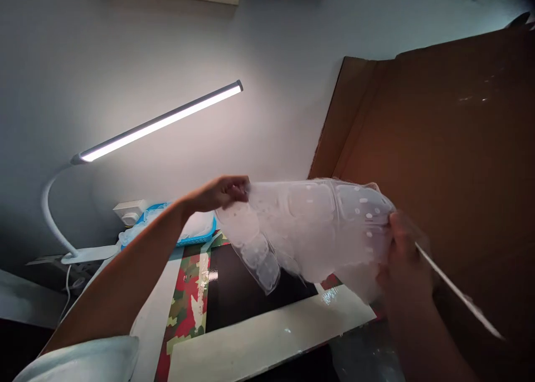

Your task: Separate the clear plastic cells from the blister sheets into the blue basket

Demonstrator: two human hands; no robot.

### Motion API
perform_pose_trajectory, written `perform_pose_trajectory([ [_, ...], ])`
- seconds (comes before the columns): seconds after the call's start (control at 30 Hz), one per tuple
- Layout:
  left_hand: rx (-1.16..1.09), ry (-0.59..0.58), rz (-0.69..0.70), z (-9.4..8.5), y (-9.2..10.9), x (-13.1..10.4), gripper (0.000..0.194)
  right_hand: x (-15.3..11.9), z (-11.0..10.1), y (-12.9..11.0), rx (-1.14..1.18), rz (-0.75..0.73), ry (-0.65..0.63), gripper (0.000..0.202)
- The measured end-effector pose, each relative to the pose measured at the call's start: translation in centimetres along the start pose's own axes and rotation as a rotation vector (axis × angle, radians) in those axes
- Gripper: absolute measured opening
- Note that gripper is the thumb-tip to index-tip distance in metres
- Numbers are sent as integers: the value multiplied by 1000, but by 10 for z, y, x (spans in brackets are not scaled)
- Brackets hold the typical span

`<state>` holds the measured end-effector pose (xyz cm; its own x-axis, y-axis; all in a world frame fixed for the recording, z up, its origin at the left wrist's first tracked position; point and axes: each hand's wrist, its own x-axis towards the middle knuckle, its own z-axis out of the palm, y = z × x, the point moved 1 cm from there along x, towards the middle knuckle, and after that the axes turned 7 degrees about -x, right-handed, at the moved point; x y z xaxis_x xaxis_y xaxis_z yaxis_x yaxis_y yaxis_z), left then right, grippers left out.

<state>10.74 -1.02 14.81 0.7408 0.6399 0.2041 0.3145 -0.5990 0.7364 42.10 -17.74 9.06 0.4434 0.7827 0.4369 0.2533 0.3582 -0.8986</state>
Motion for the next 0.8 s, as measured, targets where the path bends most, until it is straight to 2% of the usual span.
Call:
perform_pose_trajectory([
  [0.1, 299, 175, 163, -33, 25, 3, 21, -32, 31, 10, 195, 186, -12, 21],
  [0.17, 504, 242, 250, -44, 30, 24, 22, -58, 56, 27, 284, 253, -120, 32],
  [0.2, 593, 259, 275, -44, 29, 38, 22, -70, 66, 38, 283, 257, -152, 34],
  [0.23, 678, 265, 284, -39, 24, 54, 20, -81, 75, 51, 240, 269, -181, 34],
  [0.3, 794, 240, 288, -15, 8, 86, 16, -100, 83, 79, 53, 254, -187, 31],
  [0.37, 852, 170, 266, 22, -12, 107, 11, -114, 81, 106, -131, 247, -223, 28],
  [0.43, 864, 124, 256, 62, -30, 110, 28, -125, 67, 130, -220, 245, -258, 23],
  [0.5, 795, 88, 244, 93, -43, 91, 42, -133, 43, 148, -260, 240, -230, 22],
  [0.57, 651, 54, 212, 109, -55, 55, 37, -137, 14, 161, -294, 234, -162, 24],
  [0.67, 404, 85, 83, 107, -76, -15, 29, -132, -20, 173, -393, 235, -140, 23],
  [0.73, 291, 118, -68, 101, -91, -63, 32, -124, -30, 177, -479, 204, -212, 24],
  [0.8, 232, 192, -203, 97, -104, -108, 32, -115, -29, 179, -545, 112, -344, 24],
])
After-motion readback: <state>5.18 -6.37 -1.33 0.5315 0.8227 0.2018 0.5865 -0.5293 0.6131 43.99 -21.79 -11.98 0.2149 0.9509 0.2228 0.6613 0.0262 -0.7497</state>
